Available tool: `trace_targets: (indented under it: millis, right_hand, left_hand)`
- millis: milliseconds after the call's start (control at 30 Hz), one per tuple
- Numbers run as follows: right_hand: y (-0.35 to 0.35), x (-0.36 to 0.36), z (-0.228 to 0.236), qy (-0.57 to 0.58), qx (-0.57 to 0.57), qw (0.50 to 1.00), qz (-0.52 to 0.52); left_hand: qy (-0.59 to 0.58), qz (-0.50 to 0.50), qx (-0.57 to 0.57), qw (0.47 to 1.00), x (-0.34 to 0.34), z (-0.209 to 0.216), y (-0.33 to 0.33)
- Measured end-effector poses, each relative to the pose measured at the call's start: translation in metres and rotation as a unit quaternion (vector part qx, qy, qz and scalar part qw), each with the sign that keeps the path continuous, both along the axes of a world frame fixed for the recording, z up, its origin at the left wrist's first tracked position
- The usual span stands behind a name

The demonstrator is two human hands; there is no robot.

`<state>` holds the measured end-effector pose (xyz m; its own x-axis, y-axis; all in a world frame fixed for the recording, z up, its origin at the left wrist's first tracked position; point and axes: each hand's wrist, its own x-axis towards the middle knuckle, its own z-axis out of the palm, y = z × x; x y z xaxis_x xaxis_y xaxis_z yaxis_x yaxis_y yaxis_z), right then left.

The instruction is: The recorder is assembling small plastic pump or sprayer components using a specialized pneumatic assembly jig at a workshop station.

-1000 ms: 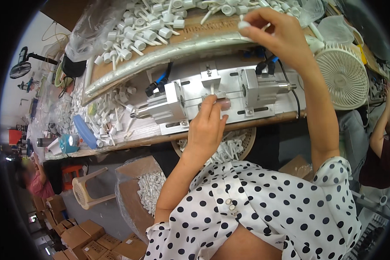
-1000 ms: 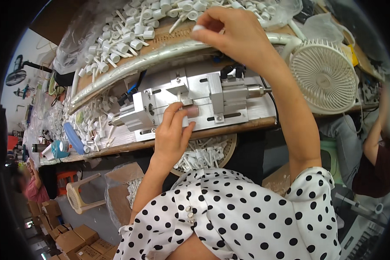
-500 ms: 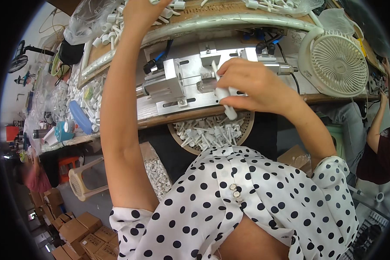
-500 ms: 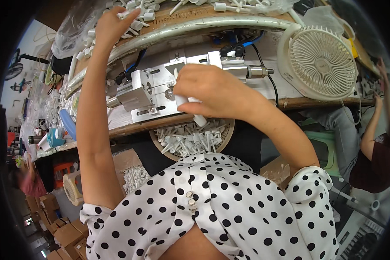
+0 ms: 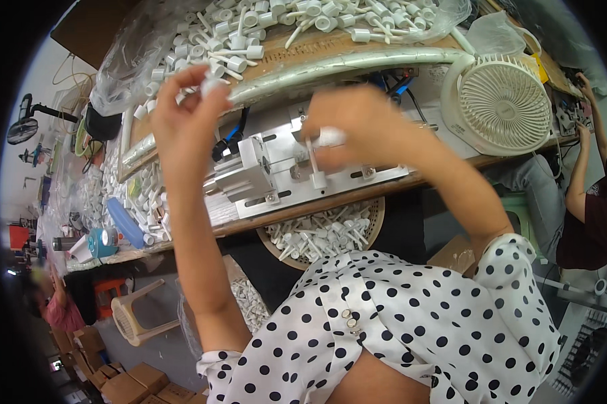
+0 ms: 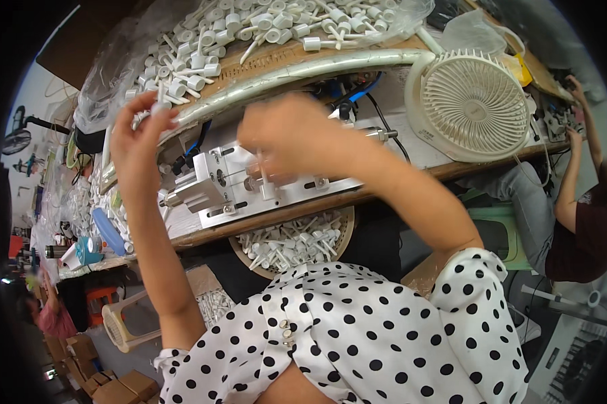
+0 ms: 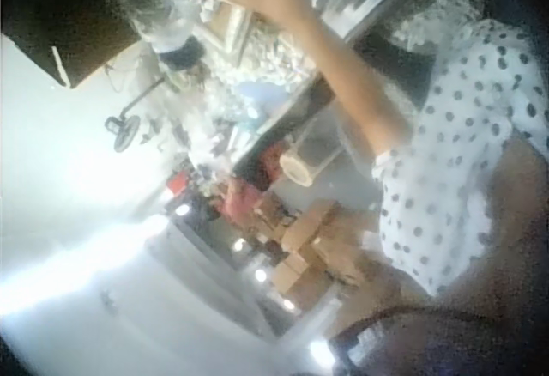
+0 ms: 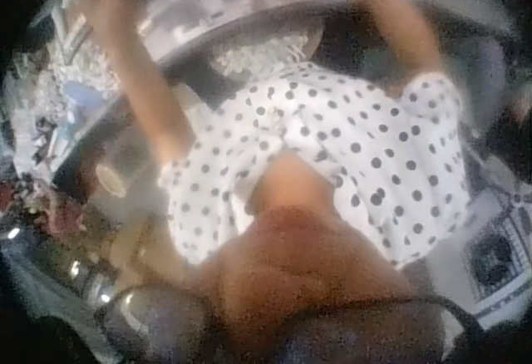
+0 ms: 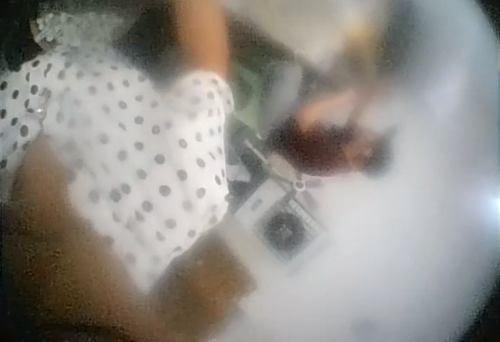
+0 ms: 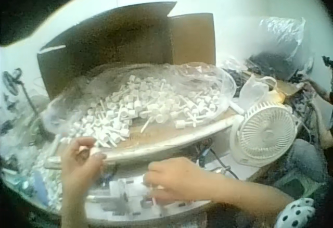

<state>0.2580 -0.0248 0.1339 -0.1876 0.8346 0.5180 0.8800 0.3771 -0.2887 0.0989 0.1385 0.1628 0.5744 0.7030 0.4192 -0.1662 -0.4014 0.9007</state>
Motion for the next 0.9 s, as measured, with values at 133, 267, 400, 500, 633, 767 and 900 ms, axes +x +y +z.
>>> trace_targets:
  millis: [133, 267, 400, 500, 633, 767, 900]
  right_hand:
    - [0.029, 0.066, 0.027, -0.111, 0.010, 0.924, -0.366]
    - [0.047, 0.099, 0.023, -0.161, -0.109, 0.876, -0.441]
    - [0.042, 0.093, 0.029, -0.114, -0.075, 0.908, -0.395]
    - [0.026, 0.080, 0.047, 0.118, -0.065, 0.947, -0.291]
    - [0.000, 0.053, 0.051, 0.332, -0.051, 0.916, -0.220]
    - [-0.017, 0.032, 0.041, 0.393, -0.027, 0.911, -0.119]
    - [-0.038, 0.011, 0.024, 0.258, 0.027, 0.963, -0.066]
  left_hand:
    - [0.031, -0.036, 0.070, 0.996, -0.025, -0.045, -0.059]
    - [0.115, 0.003, 0.191, 0.975, -0.028, -0.081, -0.100]
    - [0.136, -0.001, 0.279, 0.951, -0.021, -0.098, -0.108]
    - [0.159, -0.018, 0.292, 0.943, -0.015, -0.100, -0.109]
    - [0.183, -0.014, 0.333, 0.925, -0.007, -0.093, -0.110]
    - [0.214, -0.017, 0.347, 0.913, -0.008, -0.077, -0.104]
    - [0.136, -0.020, 0.258, 0.956, 0.001, -0.052, -0.054]
